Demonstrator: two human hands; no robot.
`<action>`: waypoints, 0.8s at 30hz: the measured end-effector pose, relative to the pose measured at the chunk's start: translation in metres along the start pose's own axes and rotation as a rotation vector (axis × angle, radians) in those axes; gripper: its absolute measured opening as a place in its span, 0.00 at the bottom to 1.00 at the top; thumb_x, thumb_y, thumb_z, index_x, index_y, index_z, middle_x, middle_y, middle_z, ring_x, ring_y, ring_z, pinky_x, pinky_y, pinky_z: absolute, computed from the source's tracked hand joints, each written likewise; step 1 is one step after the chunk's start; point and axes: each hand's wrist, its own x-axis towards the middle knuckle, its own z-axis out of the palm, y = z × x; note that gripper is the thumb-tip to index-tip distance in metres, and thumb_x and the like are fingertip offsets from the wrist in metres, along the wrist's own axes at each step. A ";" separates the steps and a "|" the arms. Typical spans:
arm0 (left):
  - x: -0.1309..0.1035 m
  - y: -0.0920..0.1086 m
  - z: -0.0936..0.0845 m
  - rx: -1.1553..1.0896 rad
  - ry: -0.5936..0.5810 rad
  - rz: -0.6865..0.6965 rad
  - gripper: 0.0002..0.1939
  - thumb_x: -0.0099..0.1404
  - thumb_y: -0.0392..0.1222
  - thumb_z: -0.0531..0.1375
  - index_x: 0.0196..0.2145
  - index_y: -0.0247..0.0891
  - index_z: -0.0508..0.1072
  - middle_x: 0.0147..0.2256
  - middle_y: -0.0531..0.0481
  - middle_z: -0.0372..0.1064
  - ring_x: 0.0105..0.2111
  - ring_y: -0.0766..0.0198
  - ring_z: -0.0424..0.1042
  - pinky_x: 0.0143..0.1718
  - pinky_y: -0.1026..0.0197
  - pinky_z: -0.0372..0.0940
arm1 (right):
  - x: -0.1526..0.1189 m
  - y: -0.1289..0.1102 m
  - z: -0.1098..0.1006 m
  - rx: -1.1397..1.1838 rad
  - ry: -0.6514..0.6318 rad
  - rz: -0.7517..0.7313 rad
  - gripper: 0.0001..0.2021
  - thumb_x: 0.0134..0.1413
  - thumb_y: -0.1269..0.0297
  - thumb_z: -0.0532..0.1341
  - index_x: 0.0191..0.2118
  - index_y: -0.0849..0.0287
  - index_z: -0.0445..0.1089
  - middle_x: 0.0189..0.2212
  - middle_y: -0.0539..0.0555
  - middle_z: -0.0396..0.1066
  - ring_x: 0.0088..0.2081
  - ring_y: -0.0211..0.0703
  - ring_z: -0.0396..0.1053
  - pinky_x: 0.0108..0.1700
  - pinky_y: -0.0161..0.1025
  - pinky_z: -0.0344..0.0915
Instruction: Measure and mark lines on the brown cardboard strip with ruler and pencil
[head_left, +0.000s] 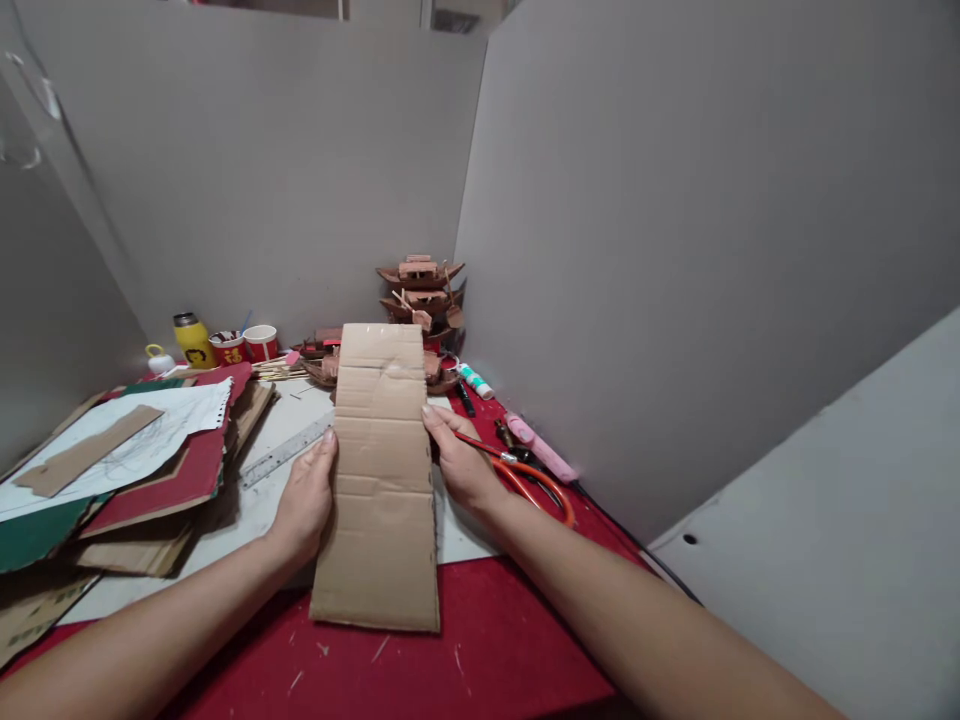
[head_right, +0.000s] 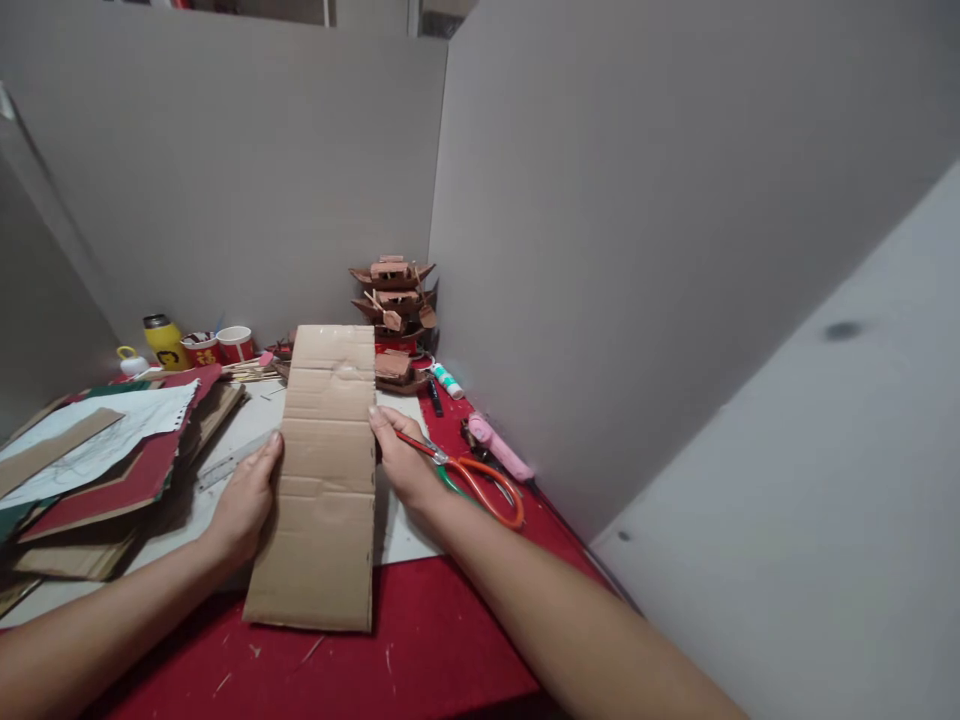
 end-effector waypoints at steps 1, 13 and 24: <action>0.000 0.000 0.000 0.010 0.004 -0.002 0.23 0.63 0.58 0.57 0.42 0.36 0.78 0.45 0.45 0.77 0.46 0.50 0.75 0.48 0.53 0.68 | 0.000 0.000 0.000 -0.009 0.007 0.000 0.18 0.53 0.44 0.62 0.35 0.53 0.78 0.30 0.50 0.78 0.31 0.44 0.72 0.35 0.39 0.66; 0.001 -0.001 -0.002 0.174 0.060 -0.001 0.24 0.63 0.60 0.56 0.41 0.36 0.78 0.44 0.45 0.77 0.47 0.51 0.73 0.48 0.56 0.67 | -0.001 0.000 -0.001 -0.057 0.116 -0.022 0.17 0.53 0.46 0.61 0.34 0.53 0.77 0.31 0.50 0.78 0.34 0.45 0.73 0.38 0.40 0.67; 0.004 -0.007 -0.002 0.077 0.017 0.008 0.21 0.59 0.58 0.62 0.36 0.36 0.79 0.37 0.49 0.79 0.40 0.53 0.75 0.40 0.58 0.68 | 0.004 -0.001 -0.007 -0.152 0.212 -0.105 0.18 0.54 0.46 0.59 0.35 0.55 0.76 0.32 0.51 0.77 0.36 0.46 0.73 0.40 0.41 0.66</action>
